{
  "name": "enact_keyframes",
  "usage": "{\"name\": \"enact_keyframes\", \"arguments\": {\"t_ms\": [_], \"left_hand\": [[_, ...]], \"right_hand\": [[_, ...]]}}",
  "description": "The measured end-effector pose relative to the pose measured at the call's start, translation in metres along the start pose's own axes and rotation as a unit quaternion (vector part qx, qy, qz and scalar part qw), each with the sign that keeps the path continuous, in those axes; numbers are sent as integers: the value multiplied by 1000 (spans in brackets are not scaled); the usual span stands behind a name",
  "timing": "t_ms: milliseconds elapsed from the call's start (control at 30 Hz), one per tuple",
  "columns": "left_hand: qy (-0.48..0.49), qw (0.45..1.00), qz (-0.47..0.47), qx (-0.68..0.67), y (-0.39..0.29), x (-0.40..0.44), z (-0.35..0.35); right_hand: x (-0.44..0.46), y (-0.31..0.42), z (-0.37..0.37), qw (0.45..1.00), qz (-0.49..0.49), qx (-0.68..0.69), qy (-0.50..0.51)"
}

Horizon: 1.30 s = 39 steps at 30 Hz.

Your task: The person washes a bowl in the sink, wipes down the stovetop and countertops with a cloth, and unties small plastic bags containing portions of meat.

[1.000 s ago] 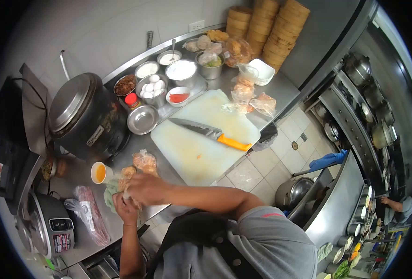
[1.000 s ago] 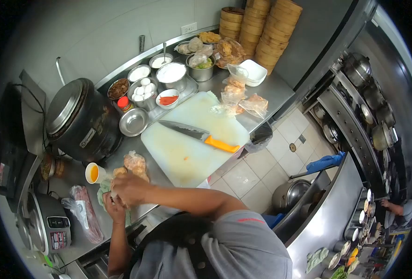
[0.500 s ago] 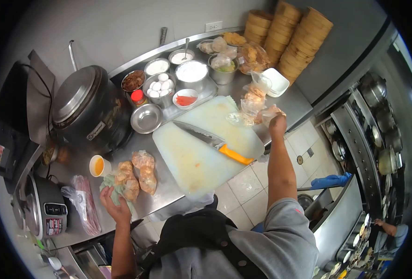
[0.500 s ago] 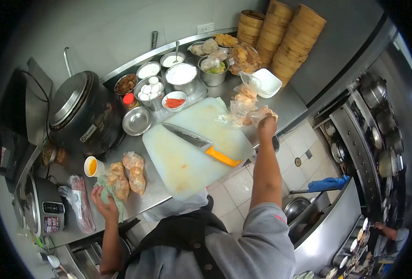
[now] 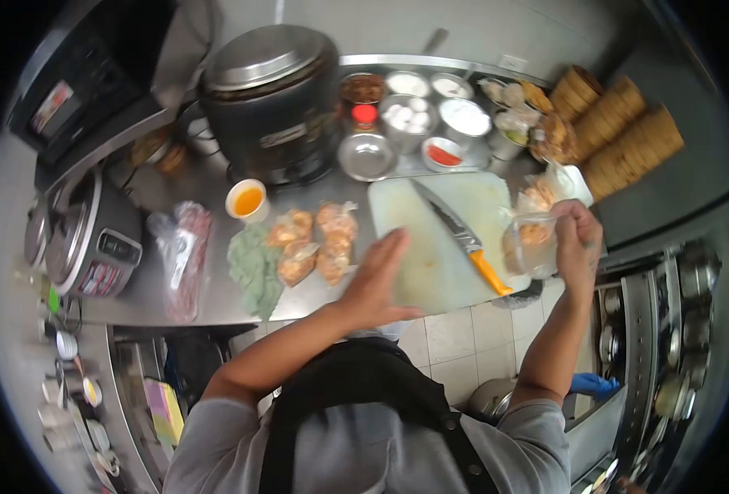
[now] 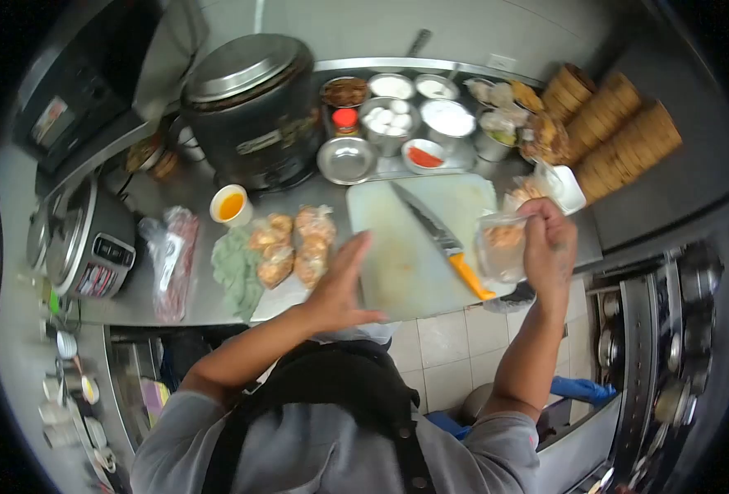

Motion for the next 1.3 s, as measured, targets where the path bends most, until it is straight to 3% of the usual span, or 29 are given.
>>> {"name": "enact_keyframes", "arguments": {"t_ms": [100, 167, 233, 300, 333, 367, 400, 467, 533, 567, 633, 667, 733, 867, 933, 1033, 1067, 1100, 1133, 1167, 1200, 1233, 1300], "left_hand": [[3, 1000, 12, 11, -23, 12, -3], [-57, 998, 28, -13, -18, 5, 18], [-28, 998, 60, 22, 26, -10, 21], [5, 994, 93, 56, 69, -30, 20], [-68, 996, 64, 7, 80, -40, 33], [-140, 989, 35, -43, 84, -49, 46], [-141, 988, 37, -43, 82, -52, 51], [-241, 970, -4, 16, 72, -60, 69], [-203, 979, 14, 21, 90, -66, 61], [-164, 986, 32, 28, 102, -69, 54], [-146, 986, 61, 52, 122, -78, 50], [-125, 985, 93, 75, 132, -83, 44], [-124, 987, 67, 79, 141, -91, 34], [-121, 989, -5, 84, 134, -91, 29], [-77, 991, 20, 110, 125, -88, 24], [-14, 982, 43, 181, 124, -79, 3], [-1, 972, 57, 229, 126, -77, -6], [69, 965, 82, 239, 119, -71, -11], [138, 951, 106, 254, 109, -66, -12], [152, 952, 79, 253, 98, -61, -18], [109, 954, 53, 274, 87, -56, -16], [62, 953, 30, 294, 78, -53, -11], [102, 961, 45, 252, 73, -46, -7]], "right_hand": [[-22, 29, -75, 992, 24, 91, 87], [-41, 47, -136, 971, 3, 186, 150], [-58, 68, -183, 953, -4, 236, 193], [-69, 81, -214, 952, 22, 121, 279], [-70, 109, -214, 966, 104, 64, 227], [-70, 125, -219, 965, 104, 66, 230], [-73, 159, -221, 938, 266, 5, 222], [-92, 185, -235, 882, 420, -58, 207], [-126, 166, -271, 819, 492, -136, 264], [-133, 153, -281, 818, 493, -137, 264], [-137, 98, -319, 806, 338, -245, 419], [-137, 91, -325, 805, 341, -246, 420], [-144, 62, -338, 796, 232, -197, 523], [-154, 16, -340, 793, 174, -98, 575], [-159, -11, -336, 779, 10, -5, 627], [-150, -14, -304, 791, 11, -45, 610], [-150, -6, -292, 818, 119, -124, 549], [-147, 11, -284, 829, 183, -117, 514], [-147, 25, -278, 849, 180, -123, 482], [-145, 52, -268, 862, 245, -146, 419], [-154, 47, -283, 857, 261, -161, 415], [-159, 52, -277, 868, 298, -187, 350], [-157, 23, -279, 884, 186, -165, 396]]}}
Point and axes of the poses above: each hand's wrist, its own x-axis towards the middle knuckle, its own z-axis out of the back of the hand, y = z × x, the point moved 7 cm from there along x, towards the middle knuckle, and after that the axes turned 7 degrees about z, right-handed, at the moved point
